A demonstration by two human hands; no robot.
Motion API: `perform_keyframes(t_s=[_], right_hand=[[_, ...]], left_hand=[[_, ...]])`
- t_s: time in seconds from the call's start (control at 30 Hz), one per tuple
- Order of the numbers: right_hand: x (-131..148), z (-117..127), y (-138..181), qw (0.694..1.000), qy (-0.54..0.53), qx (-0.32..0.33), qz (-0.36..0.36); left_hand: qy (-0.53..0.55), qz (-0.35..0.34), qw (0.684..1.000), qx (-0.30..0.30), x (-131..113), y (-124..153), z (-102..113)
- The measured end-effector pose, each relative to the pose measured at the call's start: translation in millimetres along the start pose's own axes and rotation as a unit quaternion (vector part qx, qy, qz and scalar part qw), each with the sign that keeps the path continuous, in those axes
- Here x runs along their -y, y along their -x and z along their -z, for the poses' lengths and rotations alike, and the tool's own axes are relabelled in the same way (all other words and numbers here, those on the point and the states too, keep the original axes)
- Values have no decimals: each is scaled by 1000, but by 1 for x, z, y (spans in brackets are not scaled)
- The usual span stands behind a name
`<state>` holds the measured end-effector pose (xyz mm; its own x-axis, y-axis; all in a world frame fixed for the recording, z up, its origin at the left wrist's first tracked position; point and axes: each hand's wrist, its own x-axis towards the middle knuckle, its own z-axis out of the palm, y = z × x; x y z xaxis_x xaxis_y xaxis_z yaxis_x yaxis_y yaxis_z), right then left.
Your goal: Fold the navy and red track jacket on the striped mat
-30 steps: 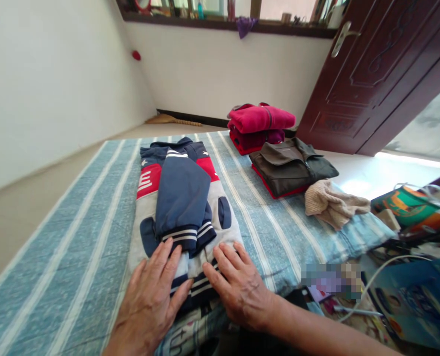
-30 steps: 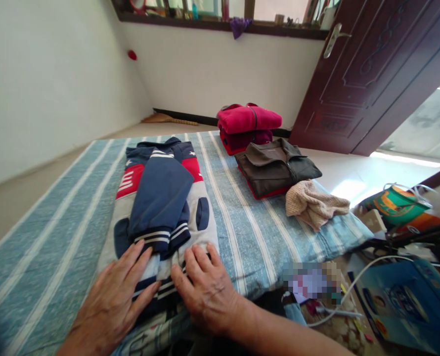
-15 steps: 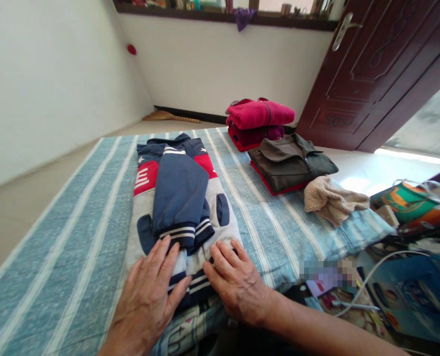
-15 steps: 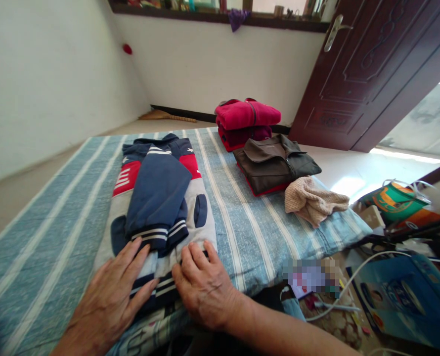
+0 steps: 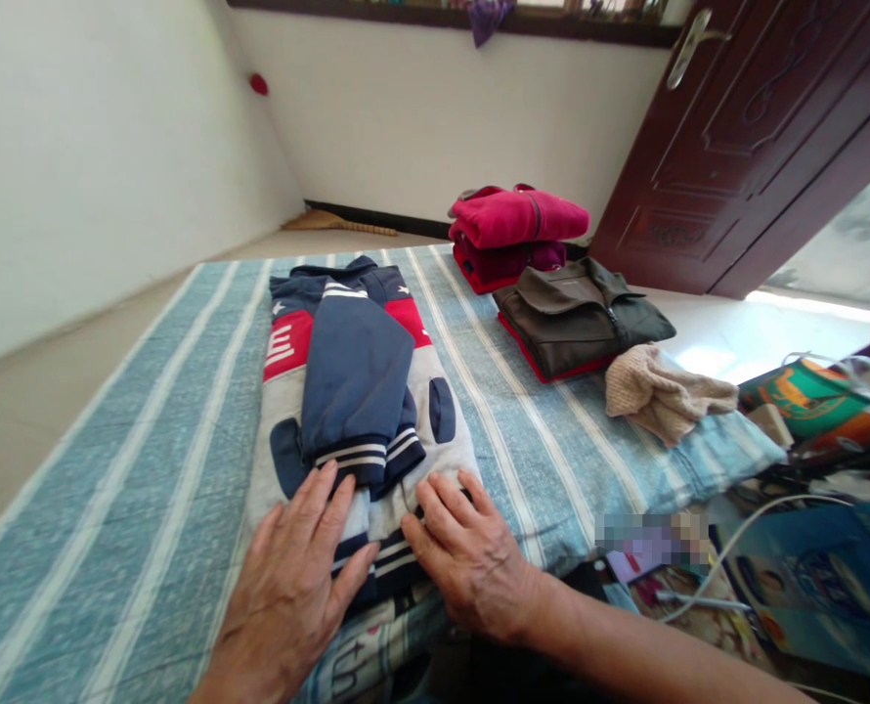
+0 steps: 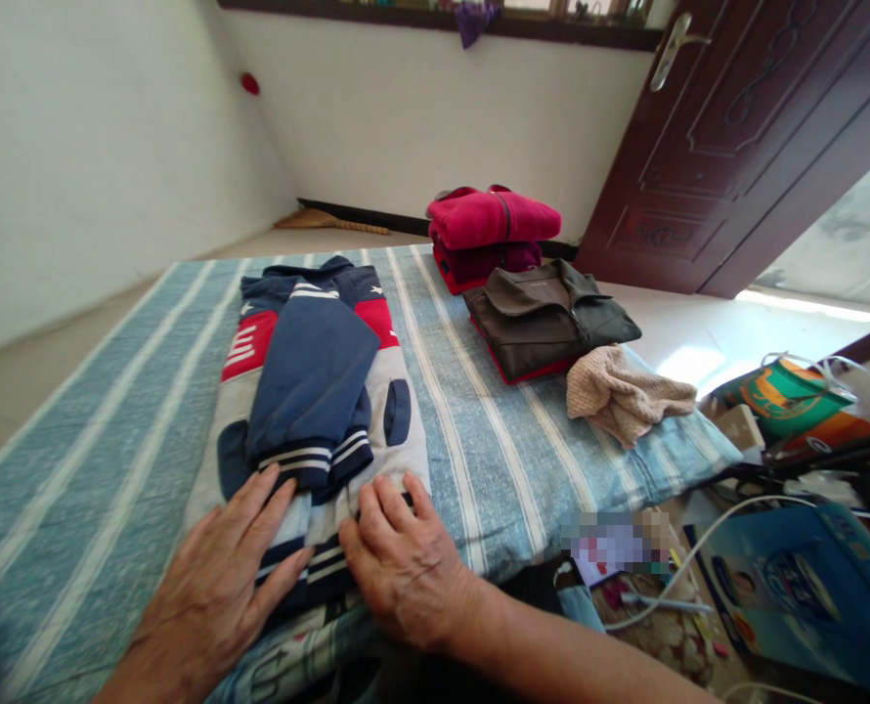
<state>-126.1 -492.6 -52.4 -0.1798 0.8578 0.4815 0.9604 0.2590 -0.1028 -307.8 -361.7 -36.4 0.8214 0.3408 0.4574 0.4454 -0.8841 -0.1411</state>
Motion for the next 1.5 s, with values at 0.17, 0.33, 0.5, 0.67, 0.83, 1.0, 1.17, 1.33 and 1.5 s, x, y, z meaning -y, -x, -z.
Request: perform_keyframes(t_s=[0.17, 0.33, 0.5, 0.67, 0.83, 1.0, 1.17, 1.33, 1.5], right_hand=[[-1, -1, 0, 1000, -1, 3, 1], [-1, 1, 0, 1000, -3, 10, 2], [-1, 2, 0, 1000, 2, 13, 2], [-1, 0, 1, 1000, 1, 9, 0], [-1, 1, 0, 1000, -1, 12, 1], [-1, 1, 0, 1000, 3, 7, 3], [-1, 0, 1, 1000, 13, 3, 4], [-1, 1, 0, 1000, 12, 5, 4], [-1, 0, 1, 1000, 7, 4, 4]], left_hand=[[10, 8, 1000, -1, 0, 1, -1], [16, 13, 1000, 1, 0, 2, -2], [22, 16, 1000, 5, 1, 2, -3], [24, 21, 999, 5, 0, 3, -4], [18, 14, 1000, 3, -1, 1, -1], [11, 8, 1000, 3, -1, 0, 0], [13, 14, 1000, 7, -1, 1, -1], [14, 18, 1000, 8, -1, 3, -1], [13, 14, 1000, 7, -1, 2, -1]])
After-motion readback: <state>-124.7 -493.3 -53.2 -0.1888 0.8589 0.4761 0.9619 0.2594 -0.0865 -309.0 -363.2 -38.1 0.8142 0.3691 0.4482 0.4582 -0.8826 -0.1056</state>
